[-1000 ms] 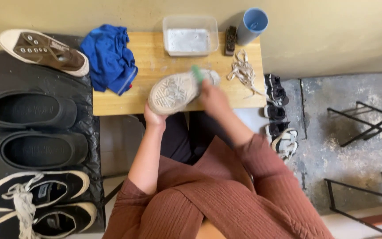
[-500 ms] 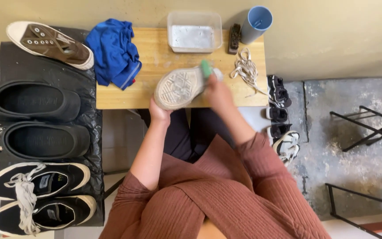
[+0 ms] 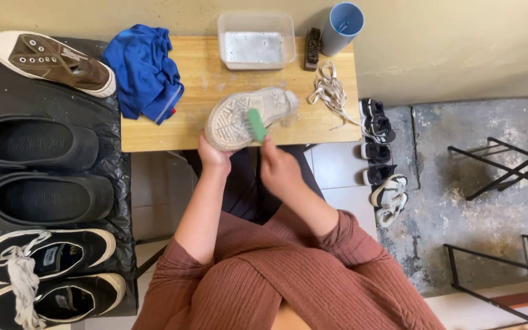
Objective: The person scrubs the sole and sides of a brown canvas sneaker using a green brush and soapy water. They repeatedly dip the brush into a container of soapy water and continue scrubbing different areas of the shoe.
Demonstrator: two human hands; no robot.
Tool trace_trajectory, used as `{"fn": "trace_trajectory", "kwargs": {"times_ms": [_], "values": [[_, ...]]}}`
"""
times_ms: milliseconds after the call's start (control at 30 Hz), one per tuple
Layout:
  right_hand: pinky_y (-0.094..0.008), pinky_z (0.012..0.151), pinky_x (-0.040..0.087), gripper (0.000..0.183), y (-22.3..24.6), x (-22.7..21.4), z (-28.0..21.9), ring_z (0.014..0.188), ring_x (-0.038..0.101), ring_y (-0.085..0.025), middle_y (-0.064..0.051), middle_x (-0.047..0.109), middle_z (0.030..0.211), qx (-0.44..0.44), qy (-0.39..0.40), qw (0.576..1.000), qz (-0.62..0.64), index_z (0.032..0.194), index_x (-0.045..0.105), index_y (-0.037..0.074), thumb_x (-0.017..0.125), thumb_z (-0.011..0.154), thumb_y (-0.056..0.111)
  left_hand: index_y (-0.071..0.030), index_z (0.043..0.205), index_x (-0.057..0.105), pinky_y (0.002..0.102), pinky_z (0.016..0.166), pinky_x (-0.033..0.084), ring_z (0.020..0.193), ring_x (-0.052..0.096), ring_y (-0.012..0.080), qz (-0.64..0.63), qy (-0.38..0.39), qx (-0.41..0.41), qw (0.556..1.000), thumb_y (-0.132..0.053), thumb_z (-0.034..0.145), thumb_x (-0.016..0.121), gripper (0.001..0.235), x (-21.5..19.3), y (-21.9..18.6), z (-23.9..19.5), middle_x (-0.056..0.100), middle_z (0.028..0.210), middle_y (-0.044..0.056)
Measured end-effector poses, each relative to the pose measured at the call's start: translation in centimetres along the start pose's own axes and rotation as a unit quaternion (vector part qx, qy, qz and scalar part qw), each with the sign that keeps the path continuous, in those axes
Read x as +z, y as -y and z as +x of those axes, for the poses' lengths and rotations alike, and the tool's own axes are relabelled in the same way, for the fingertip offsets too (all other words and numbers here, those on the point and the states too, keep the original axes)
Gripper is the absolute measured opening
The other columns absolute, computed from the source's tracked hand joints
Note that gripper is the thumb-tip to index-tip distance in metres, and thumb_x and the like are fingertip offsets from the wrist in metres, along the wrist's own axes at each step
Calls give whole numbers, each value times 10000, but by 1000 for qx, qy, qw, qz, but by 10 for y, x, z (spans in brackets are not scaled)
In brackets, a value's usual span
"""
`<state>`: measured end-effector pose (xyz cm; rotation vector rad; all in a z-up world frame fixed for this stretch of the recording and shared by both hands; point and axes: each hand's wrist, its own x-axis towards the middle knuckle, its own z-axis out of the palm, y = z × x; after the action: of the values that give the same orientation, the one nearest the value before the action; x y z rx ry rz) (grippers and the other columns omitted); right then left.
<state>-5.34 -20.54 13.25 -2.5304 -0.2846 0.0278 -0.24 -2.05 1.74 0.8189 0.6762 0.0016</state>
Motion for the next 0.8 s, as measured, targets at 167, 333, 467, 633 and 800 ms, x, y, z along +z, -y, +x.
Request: {"fn": "trace_trajectory", "kwargs": {"times_ms": [167, 333, 467, 633, 800], "values": [[-595, 884, 534, 387, -99, 33, 54, 957, 680, -508, -299, 688, 870, 135, -11, 991, -2, 1358, 507, 188, 417, 990, 267, -169, 1252, 610, 484, 1075, 497, 1266, 583, 223, -6, -11, -11, 1000, -466, 1017, 499, 395, 3, 5, -8, 627, 1278, 83], [-639, 790, 523, 347, 6, -11, 3, 879, 665, -553, -348, 666, 806, 36, 26, 999, 6, 1321, 496, 110, 404, 1022, 260, -167, 1246, 615, 480, 1062, 510, 1259, 590, 222, -24, -14, -8, 1000, -461, 1005, 512, 394, 6, -5, -7, 630, 1282, 87], [-629, 888, 517, 304, -69, 4, 56, 983, 657, -551, -346, 677, 894, 100, 19, 995, 11, 1253, 538, 126, 403, 1010, 249, -166, 1242, 617, 478, 1056, 516, 1255, 593, 221, -26, -24, -14, 999, -459, 999, 519, 394, 1, -8, -8, 632, 1284, 89], [-635, 879, 523, 319, 17, -28, 19, 985, 657, -553, -358, 678, 920, 47, 69, 996, 10, 1279, 551, 136, 423, 1011, 254, -163, 1236, 622, 474, 1042, 528, 1249, 601, 220, -37, -29, -13, 999, -454, 987, 533, 393, 8, -14, -11, 636, 1288, 93], [-645, 909, 508, 362, -67, 6, 67, 984, 666, -553, -356, 687, 901, 87, 42, 995, -6, 1324, 538, 122, 423, 1003, 247, -161, 1231, 626, 472, 1033, 538, 1244, 606, 219, -44, -48, -17, 998, -450, 978, 543, 393, 3, -19, -14, 639, 1292, 96]]}}
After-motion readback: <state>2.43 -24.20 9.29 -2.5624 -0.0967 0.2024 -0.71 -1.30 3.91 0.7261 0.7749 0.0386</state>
